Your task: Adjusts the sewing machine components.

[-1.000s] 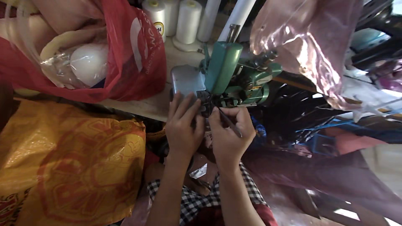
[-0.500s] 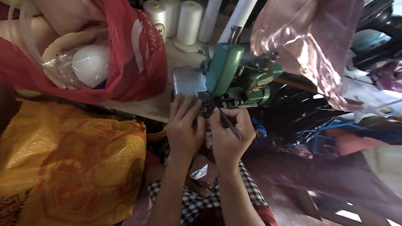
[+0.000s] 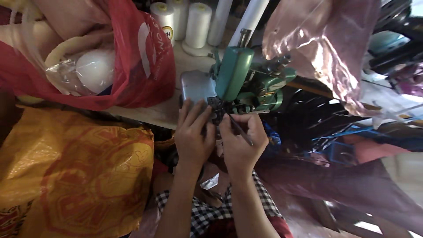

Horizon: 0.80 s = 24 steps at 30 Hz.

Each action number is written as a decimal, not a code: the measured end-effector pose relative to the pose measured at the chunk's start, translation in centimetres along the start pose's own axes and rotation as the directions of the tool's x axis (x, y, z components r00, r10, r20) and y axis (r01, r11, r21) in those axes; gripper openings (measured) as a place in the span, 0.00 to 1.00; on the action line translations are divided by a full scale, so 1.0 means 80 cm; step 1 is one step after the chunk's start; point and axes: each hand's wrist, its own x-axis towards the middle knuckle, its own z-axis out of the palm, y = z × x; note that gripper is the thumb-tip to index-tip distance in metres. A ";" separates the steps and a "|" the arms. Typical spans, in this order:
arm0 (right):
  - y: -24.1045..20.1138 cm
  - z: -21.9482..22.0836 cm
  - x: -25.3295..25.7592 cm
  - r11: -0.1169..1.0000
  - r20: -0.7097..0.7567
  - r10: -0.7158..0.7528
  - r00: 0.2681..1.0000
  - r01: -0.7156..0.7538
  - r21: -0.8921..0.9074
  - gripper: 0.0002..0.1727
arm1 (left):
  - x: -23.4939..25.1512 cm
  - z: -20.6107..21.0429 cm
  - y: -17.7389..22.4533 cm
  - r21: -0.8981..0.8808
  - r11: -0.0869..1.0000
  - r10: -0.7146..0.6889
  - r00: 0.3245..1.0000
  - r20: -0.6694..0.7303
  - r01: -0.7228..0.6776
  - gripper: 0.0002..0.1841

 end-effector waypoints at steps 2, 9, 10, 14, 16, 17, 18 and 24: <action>0.000 0.000 0.000 1.000 -0.001 0.010 1.000 -0.010 0.002 0.06 | 0.000 0.000 0.000 -0.002 1.000 -0.002 1.000 0.000 0.002 0.16; 0.001 0.002 -0.001 1.000 -0.006 0.008 1.000 -0.008 -0.006 0.06 | -0.001 0.000 0.000 -0.004 1.000 -0.009 1.000 -0.001 0.009 0.16; 0.001 0.002 -0.001 1.000 -0.005 0.008 1.000 -0.008 -0.004 0.06 | -0.001 0.000 0.000 -0.004 1.000 -0.011 1.000 -0.002 0.011 0.16; 0.001 -0.001 0.000 1.000 0.008 -0.002 1.000 0.002 -0.022 0.07 | 0.000 0.001 -0.001 -0.011 1.000 -0.008 1.000 -0.010 0.008 0.16; 0.001 -0.002 0.000 1.000 0.008 -0.011 1.000 0.011 -0.015 0.07 | -0.001 0.001 -0.001 -0.014 1.000 -0.009 1.000 -0.007 0.009 0.16; 0.001 -0.002 0.000 1.000 0.005 -0.013 1.000 0.013 -0.016 0.06 | -0.001 0.001 -0.001 -0.014 1.000 -0.007 1.000 -0.009 0.007 0.16; 0.001 -0.002 0.000 1.000 0.005 -0.012 1.000 0.012 -0.015 0.06 | -0.001 0.002 -0.001 -0.015 1.000 -0.004 1.000 -0.011 0.004 0.16; 0.000 0.000 0.000 1.000 -0.011 -0.013 1.000 0.013 -0.019 0.06 | -0.001 0.002 -0.001 -0.008 1.000 -0.008 1.000 -0.008 0.008 0.16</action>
